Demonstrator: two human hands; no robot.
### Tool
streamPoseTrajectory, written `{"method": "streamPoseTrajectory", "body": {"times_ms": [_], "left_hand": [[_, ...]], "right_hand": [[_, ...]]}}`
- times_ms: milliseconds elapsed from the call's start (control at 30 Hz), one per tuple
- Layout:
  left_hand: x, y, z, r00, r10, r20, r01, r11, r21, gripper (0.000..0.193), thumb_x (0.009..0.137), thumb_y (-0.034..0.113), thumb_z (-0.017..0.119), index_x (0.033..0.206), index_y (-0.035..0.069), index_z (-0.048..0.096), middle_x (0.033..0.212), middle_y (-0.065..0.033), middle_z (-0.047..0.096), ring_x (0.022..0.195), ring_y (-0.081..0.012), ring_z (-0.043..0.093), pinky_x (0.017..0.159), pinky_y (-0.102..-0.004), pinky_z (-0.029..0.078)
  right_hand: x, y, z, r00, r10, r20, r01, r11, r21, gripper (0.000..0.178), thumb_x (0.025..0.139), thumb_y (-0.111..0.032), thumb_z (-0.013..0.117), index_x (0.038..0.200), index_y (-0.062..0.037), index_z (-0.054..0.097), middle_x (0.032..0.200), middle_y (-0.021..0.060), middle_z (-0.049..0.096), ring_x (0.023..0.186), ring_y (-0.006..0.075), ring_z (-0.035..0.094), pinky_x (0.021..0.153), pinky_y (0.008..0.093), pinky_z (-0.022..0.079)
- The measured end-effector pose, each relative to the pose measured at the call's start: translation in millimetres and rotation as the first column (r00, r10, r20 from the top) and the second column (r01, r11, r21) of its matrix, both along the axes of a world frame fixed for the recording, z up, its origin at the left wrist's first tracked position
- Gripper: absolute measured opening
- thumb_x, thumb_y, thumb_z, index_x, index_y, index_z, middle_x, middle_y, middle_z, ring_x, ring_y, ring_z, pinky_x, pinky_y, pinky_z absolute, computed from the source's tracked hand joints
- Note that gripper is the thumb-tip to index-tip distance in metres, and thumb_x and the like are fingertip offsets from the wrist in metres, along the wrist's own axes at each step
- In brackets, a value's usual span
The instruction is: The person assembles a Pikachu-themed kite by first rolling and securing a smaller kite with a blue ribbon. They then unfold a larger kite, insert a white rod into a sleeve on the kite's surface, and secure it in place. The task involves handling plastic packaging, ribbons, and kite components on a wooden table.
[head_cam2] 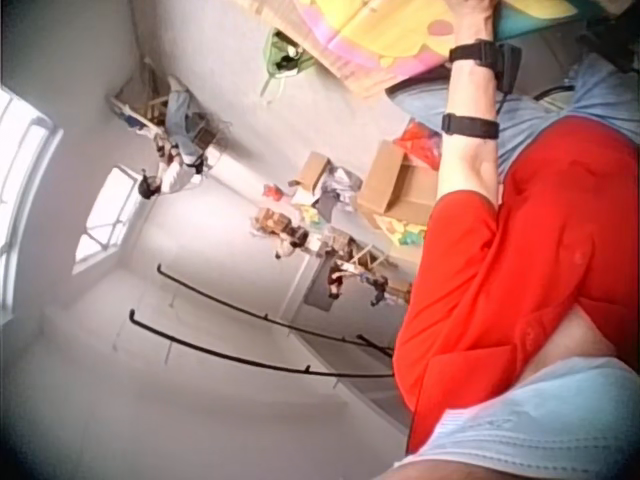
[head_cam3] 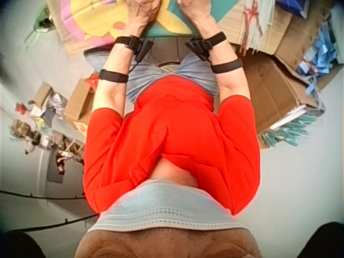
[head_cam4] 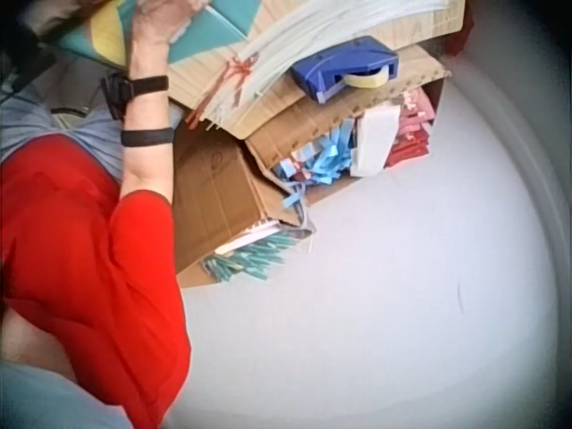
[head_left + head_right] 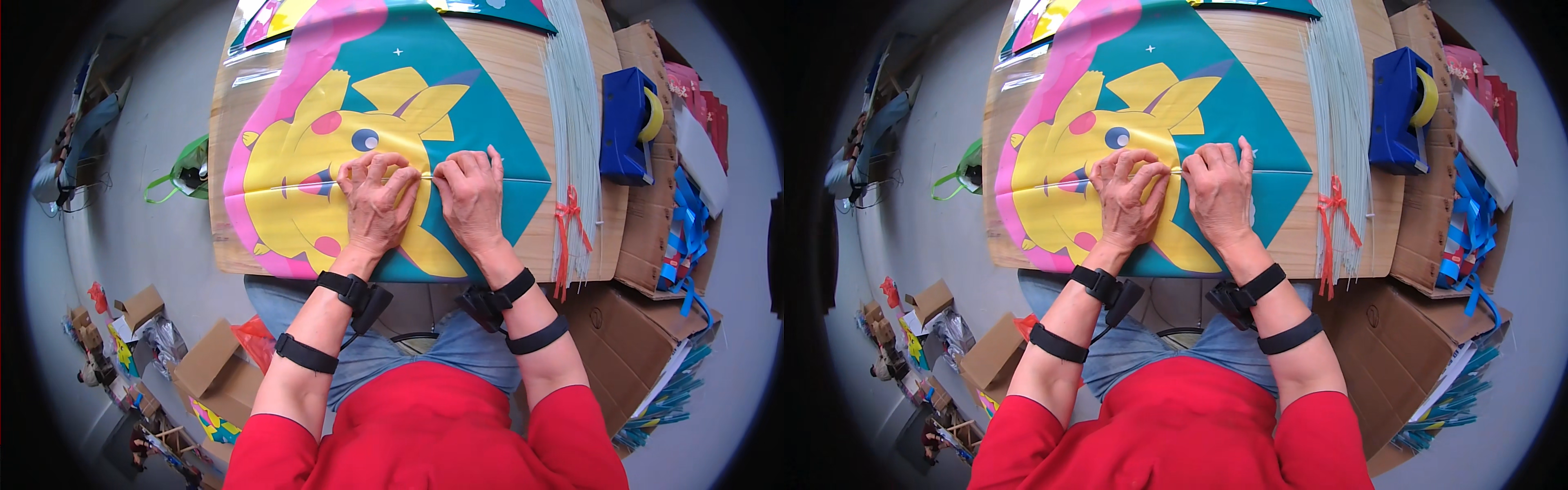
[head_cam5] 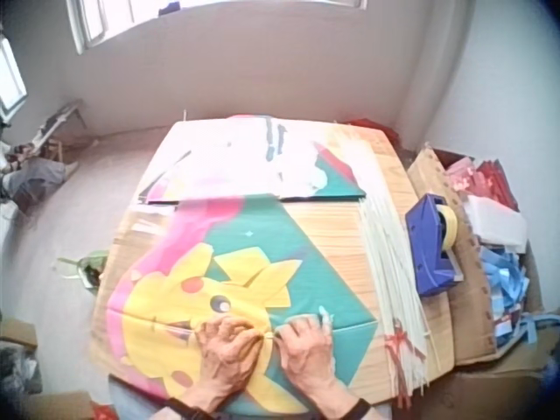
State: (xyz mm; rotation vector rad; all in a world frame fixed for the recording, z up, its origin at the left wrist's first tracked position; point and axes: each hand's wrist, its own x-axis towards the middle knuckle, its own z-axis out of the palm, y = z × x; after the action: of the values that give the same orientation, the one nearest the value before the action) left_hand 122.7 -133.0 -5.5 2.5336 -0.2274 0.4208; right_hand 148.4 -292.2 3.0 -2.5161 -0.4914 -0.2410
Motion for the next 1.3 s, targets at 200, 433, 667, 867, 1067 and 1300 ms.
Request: {"method": "streamPoseTrajectory", "body": {"times_ms": [200, 433, 667, 867, 1067, 1300], "left_hand": [[0.0, 0.1, -0.5, 1.000, -0.003, 0.000, 0.003, 1.000, -0.004, 0.012, 0.082, 0.016, 0.072, 0.093, 0.017, 0.067, 0.106, 0.0010, 0.059, 0.110, -0.0247, 0.051, 0.098, -0.0447, 0.029], [0.0, -0.2, -1.5, 1.000, -0.005, -0.003, 0.005, 1.000, 0.005, 0.016, 0.081, 0.017, 0.072, 0.096, 0.016, 0.066, 0.107, -0.0008, 0.059, 0.111, -0.0255, 0.050, 0.099, -0.0453, 0.029], [-0.2, -0.3, -0.4, 1.000, -0.001, -0.019, 0.000, 1.000, -0.018, 0.027, 0.078, 0.017, 0.072, 0.103, 0.016, 0.064, 0.109, -0.0029, 0.058, 0.112, -0.0259, 0.050, 0.101, -0.0454, 0.028], [0.4, -1.1, -0.4, 1.000, 0.012, -0.004, -0.012, 0.999, -0.036, 0.016, 0.081, 0.015, 0.071, 0.095, 0.016, 0.066, 0.106, -0.0008, 0.059, 0.111, -0.0262, 0.050, 0.100, -0.0457, 0.029], [-0.6, 1.2, -4.1, 1.000, 0.020, -0.005, -0.020, 0.999, -0.031, 0.014, 0.081, 0.017, 0.072, 0.094, 0.016, 0.066, 0.106, 0.0004, 0.058, 0.110, -0.0248, 0.049, 0.100, -0.0459, 0.029], [-1.0, 1.5, -1.5, 1.000, 0.012, -0.012, -0.012, 0.999, -0.033, 0.012, 0.081, 0.019, 0.072, 0.092, 0.018, 0.066, 0.106, 0.0010, 0.058, 0.111, -0.0239, 0.049, 0.099, -0.0468, 0.028]], "right_hand": [[-0.4, -0.2, -0.6, 1.000, 0.001, 0.008, -0.001, 1.000, 0.000, 0.007, 0.081, -0.010, 0.068, 0.084, -0.0092, 0.062, 0.091, 0.0039, 0.058, 0.097, 0.0250, 0.056, 0.108, 0.0535, 0.032], [0.1, -0.6, 0.0, 1.000, 0.008, 0.010, -0.008, 1.000, 0.012, 0.008, 0.080, -0.009, 0.069, 0.084, -0.0089, 0.062, 0.091, 0.0040, 0.058, 0.097, 0.0250, 0.056, 0.108, 0.0538, 0.032], [0.1, -1.1, -1.0, 1.000, 0.004, 0.002, -0.004, 1.000, 0.008, 0.008, 0.079, -0.009, 0.069, 0.085, -0.0090, 0.063, 0.092, 0.0039, 0.059, 0.098, 0.0249, 0.057, 0.109, 0.0540, 0.032], [1.2, 0.0, 2.8, 1.000, 0.020, 0.004, -0.020, 1.000, -0.011, 0.008, 0.080, -0.008, 0.069, 0.084, -0.0089, 0.062, 0.092, 0.0040, 0.059, 0.098, 0.0247, 0.057, 0.108, 0.0528, 0.033], [1.1, 2.2, 5.4, 1.000, 0.018, 0.015, -0.018, 1.000, -0.004, 0.007, 0.081, -0.009, 0.069, 0.083, -0.0088, 0.062, 0.090, 0.0043, 0.059, 0.096, 0.0251, 0.057, 0.108, 0.0515, 0.034], [1.2, 3.1, 4.0, 1.000, 0.017, 0.018, -0.017, 1.000, -0.007, 0.009, 0.080, -0.008, 0.070, 0.083, -0.0091, 0.062, 0.090, 0.0041, 0.059, 0.095, 0.0248, 0.057, 0.107, 0.0513, 0.035]]}}
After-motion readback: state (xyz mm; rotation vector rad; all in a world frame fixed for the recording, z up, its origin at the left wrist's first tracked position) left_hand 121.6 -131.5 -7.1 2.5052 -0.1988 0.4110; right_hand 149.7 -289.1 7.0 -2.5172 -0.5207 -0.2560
